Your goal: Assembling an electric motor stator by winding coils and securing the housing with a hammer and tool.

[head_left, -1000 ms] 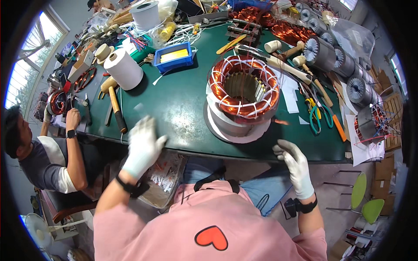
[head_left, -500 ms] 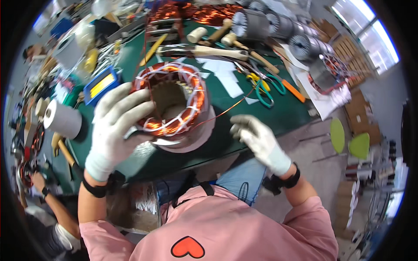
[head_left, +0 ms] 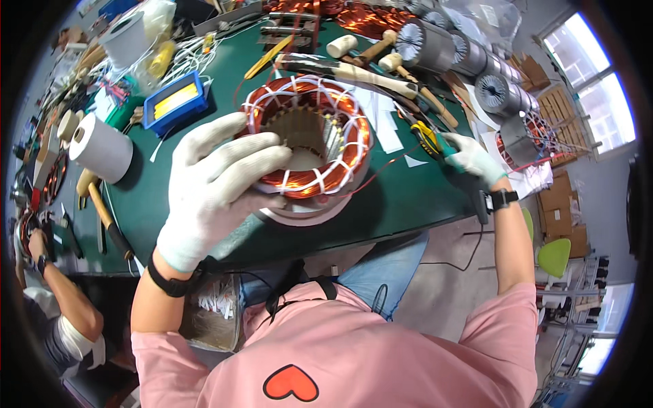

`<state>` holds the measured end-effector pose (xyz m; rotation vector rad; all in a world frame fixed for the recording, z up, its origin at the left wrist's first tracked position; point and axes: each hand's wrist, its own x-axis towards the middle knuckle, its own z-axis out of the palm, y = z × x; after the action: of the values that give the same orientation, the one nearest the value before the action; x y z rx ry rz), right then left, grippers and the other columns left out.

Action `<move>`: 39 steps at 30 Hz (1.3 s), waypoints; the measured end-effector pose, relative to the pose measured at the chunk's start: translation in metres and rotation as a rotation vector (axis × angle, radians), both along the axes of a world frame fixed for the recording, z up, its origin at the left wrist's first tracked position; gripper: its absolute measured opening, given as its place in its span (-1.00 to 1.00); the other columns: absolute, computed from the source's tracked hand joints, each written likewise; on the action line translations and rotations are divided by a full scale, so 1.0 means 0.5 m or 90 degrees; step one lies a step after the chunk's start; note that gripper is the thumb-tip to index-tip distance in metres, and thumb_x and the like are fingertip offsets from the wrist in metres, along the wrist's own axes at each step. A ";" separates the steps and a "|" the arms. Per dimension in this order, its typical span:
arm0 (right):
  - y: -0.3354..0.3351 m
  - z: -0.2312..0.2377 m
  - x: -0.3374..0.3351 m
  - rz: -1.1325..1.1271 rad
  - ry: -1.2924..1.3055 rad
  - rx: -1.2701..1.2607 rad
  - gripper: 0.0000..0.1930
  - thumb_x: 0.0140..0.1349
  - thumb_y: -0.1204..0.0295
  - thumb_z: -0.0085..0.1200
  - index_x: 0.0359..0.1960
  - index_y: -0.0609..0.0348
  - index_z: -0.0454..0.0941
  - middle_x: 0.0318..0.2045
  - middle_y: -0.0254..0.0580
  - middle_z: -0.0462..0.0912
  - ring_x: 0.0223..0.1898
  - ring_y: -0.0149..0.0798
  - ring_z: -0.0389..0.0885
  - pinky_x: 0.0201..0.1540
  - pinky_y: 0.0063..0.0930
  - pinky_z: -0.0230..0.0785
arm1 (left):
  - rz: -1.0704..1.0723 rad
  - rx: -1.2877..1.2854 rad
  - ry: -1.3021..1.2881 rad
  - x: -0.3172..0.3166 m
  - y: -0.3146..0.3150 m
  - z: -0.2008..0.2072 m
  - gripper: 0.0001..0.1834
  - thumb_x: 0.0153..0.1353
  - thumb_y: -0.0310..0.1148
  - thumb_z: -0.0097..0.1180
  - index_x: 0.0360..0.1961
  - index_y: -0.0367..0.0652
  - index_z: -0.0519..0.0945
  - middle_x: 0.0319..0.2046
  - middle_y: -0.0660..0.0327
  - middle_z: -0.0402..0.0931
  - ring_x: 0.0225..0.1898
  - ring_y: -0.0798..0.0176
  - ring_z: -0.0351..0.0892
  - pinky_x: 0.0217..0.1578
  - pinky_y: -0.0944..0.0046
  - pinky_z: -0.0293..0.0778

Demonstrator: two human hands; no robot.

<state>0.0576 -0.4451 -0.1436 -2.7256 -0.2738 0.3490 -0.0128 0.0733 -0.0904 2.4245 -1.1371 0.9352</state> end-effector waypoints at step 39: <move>0.571 0.351 -0.202 0.128 0.378 0.079 -0.84 0.29 0.48 0.09 -0.12 0.21 0.49 -0.52 0.11 0.60 -0.48 0.13 0.62 -0.43 -0.16 0.41 | -0.092 -0.306 0.196 -0.028 0.013 -0.089 -0.24 0.06 0.02 0.42 0.18 -0.26 0.53 0.23 -0.12 0.44 0.25 -0.11 0.47 0.20 0.03 0.45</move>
<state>-0.0434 -0.1597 0.0320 -2.3440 -0.3823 1.1233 -0.0265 0.0800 -0.1351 1.9815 -0.8460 0.6660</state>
